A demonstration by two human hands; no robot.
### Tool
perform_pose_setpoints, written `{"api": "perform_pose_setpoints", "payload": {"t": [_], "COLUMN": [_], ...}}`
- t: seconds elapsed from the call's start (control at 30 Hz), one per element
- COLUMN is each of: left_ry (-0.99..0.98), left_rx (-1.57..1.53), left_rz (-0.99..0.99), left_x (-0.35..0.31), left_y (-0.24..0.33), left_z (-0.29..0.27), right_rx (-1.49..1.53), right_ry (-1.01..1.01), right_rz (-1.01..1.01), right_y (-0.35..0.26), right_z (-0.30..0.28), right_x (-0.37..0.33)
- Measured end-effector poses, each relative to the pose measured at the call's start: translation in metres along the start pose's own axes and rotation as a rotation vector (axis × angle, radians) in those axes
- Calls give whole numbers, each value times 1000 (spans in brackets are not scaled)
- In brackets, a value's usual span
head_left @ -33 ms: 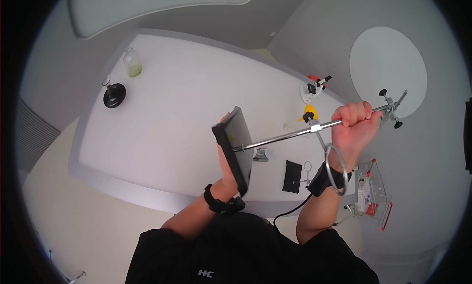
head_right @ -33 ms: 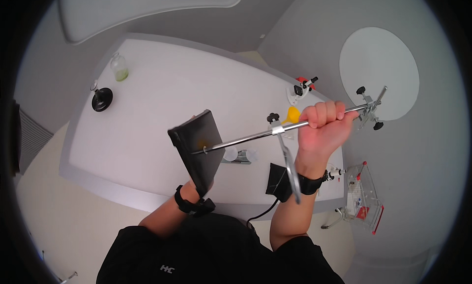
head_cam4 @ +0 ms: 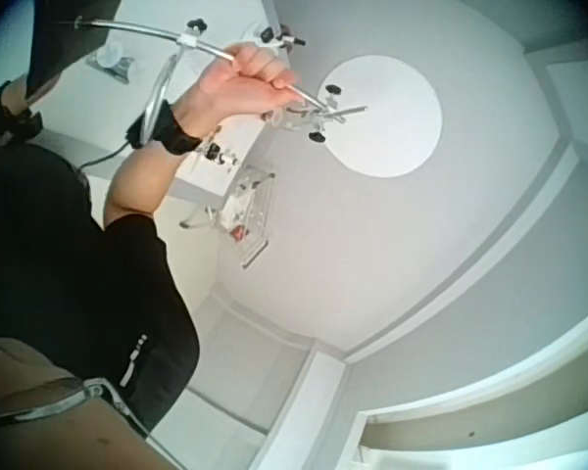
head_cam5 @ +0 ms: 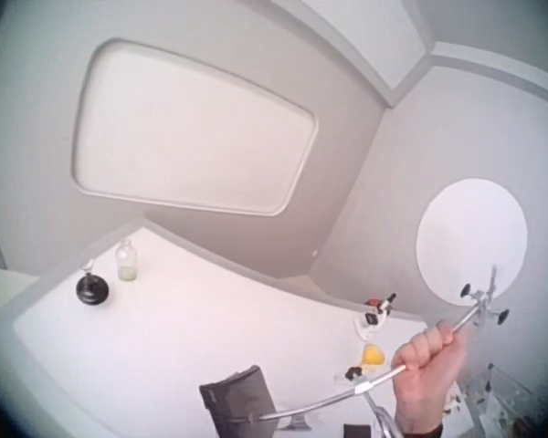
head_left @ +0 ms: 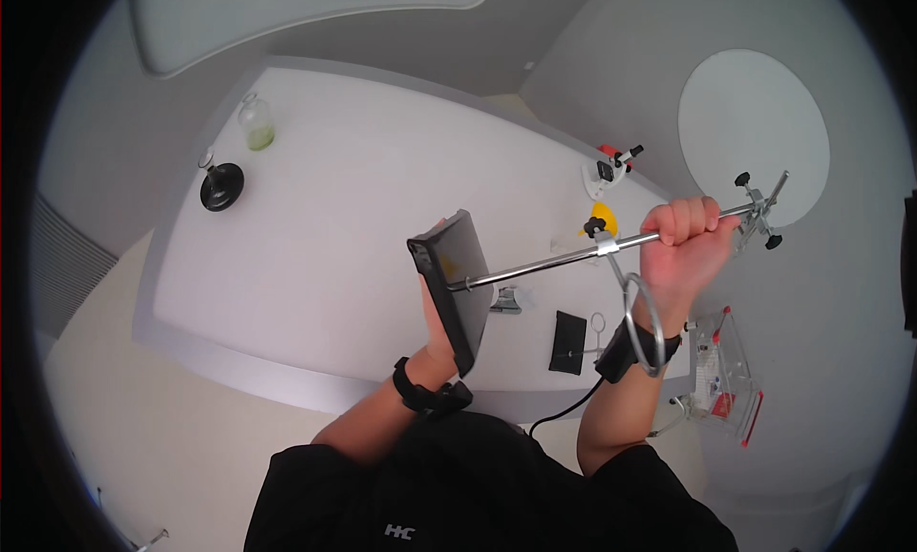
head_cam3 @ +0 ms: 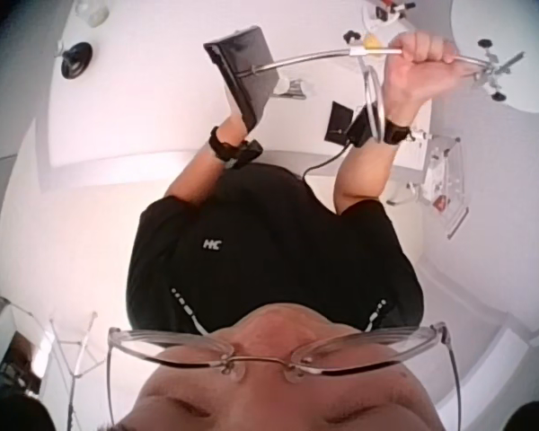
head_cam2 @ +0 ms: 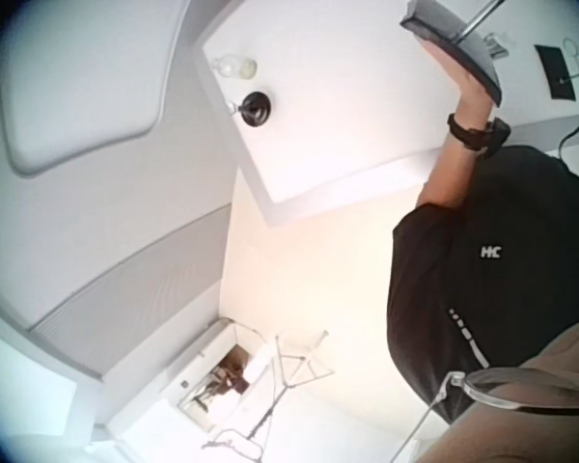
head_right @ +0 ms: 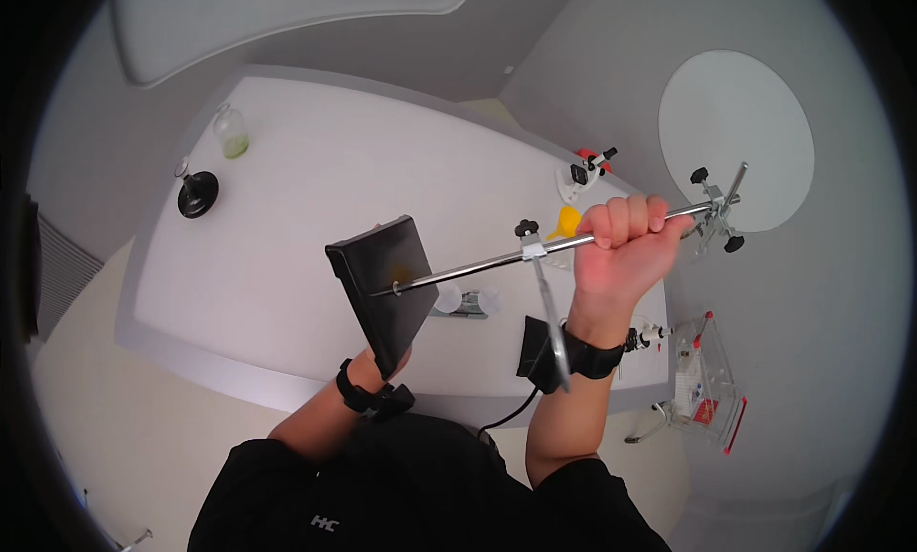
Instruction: The person retrieves a light-blue dual-bowl apparatus from a wire cart and places it on a white lab bench. They then pick up a black rectangular base and attach a metal ring stand to it, adjusting the clamp and ring. The person repeats this process with a second base and stand, positioning both assemblies on the bench. Finally, they retrieve a round-bottom flask from the cart.
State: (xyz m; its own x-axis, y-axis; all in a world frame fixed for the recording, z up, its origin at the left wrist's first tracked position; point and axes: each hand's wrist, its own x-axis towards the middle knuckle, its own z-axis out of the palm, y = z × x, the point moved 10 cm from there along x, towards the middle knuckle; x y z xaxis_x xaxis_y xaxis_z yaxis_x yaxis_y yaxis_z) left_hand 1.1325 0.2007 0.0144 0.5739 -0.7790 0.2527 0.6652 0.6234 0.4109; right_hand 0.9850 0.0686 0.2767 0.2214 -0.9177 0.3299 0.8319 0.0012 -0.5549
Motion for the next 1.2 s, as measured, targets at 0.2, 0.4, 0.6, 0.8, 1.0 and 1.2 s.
{"api": "perform_pose_setpoints", "payload": {"t": [0.2,0.4,0.6,0.8,1.0,1.2], "left_ry": [78,1,155,189,128,-51], "left_rx": [266,-276,-274,87,1662,1962], "left_rz": [-350,-1093,-1240,-988,-459,-248], "left_x": [3,-36,-92,-136,-132,-121], "left_y": [-16,-66,-95,-103,-55,-51], "left_z": [-13,-51,-120,-248,-266,-233], "right_rx": [-137,-509,-938,-1206,-1195,-1300], "right_ry": [-27,-339,-566,-530,-619,-558], "right_rz": [35,177,410,610,446,620], "right_y": [13,55,113,190,213,227], "right_z": [-20,-25,-75,-156,-162,-202], "right_x": [-8,-36,-98,-159,-168,-165]}}
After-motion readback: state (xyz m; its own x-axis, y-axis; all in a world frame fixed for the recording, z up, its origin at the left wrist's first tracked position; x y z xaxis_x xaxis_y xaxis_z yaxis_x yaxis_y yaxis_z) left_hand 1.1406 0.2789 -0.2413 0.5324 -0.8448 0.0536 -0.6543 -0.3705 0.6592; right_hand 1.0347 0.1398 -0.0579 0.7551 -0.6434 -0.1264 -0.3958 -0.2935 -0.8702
